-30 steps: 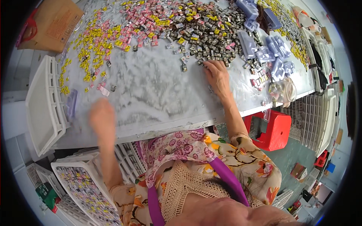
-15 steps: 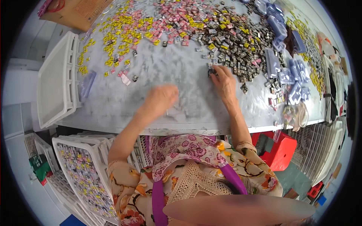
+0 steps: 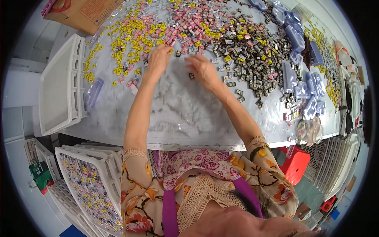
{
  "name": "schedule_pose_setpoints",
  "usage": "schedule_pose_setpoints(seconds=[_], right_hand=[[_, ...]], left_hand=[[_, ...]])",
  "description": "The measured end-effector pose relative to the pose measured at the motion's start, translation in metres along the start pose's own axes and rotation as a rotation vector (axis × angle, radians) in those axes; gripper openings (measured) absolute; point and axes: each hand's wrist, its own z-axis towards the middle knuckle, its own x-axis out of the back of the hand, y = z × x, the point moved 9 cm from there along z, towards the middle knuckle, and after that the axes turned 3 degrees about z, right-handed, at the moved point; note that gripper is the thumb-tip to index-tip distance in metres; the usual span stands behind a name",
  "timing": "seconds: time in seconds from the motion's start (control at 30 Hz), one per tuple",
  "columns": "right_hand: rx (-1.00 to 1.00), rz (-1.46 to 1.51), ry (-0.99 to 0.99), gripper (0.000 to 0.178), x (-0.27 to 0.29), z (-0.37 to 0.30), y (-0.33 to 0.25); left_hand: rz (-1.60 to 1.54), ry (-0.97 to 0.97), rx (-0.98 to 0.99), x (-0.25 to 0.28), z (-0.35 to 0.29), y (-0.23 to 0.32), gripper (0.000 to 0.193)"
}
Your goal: Sorting and organizing small colorful toy components or keychain charms on a work table.
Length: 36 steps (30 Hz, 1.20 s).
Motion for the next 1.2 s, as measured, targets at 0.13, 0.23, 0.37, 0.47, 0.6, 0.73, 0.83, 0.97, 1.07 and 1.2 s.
schedule_pose_setpoints(seconds=[0.13,0.23,0.37,0.47,0.6,0.73,0.83,0.97,1.07,1.2], right_hand=[[0.049,-0.180,0.028,0.020,-0.012,0.036,0.018],[0.082,-0.289,-0.009,0.022,-0.021,0.035,0.011],[0.138,-0.305,-0.014,0.026,-0.015,0.026,0.015],[0.135,-0.265,-0.101,0.025,-0.020,0.031,0.021],[0.099,-0.138,-0.157,0.023,-0.022,0.022,0.021],[0.187,0.089,-0.219,0.020,-0.027,0.013,0.008],[0.062,0.167,-0.101,0.021,-0.014,0.012,0.021],[-0.153,0.039,-0.050,0.024,0.007,0.017,0.043],[0.050,-0.061,0.071,0.025,0.018,0.022,0.031],[-0.083,0.052,-0.137,0.033,0.014,0.010,0.023]], left_hand=[[0.017,-0.015,-0.009,0.001,-0.004,0.009,0.026],[0.082,-0.031,-0.046,0.003,-0.011,0.014,0.027],[0.087,-0.084,-0.009,0.008,-0.019,0.027,0.027],[0.073,0.024,-0.089,0.008,-0.019,0.022,0.026],[0.011,-0.029,-0.011,-0.001,-0.011,0.012,0.029],[-0.022,-0.002,-0.009,-0.001,-0.011,0.009,0.029],[-0.100,0.016,0.005,-0.005,-0.014,-0.003,0.028],[-0.172,0.011,0.039,-0.001,-0.013,-0.009,0.028],[-0.146,-0.027,0.014,0.000,-0.007,-0.005,0.029],[-0.150,-0.130,0.076,-0.001,-0.020,-0.005,0.029]])
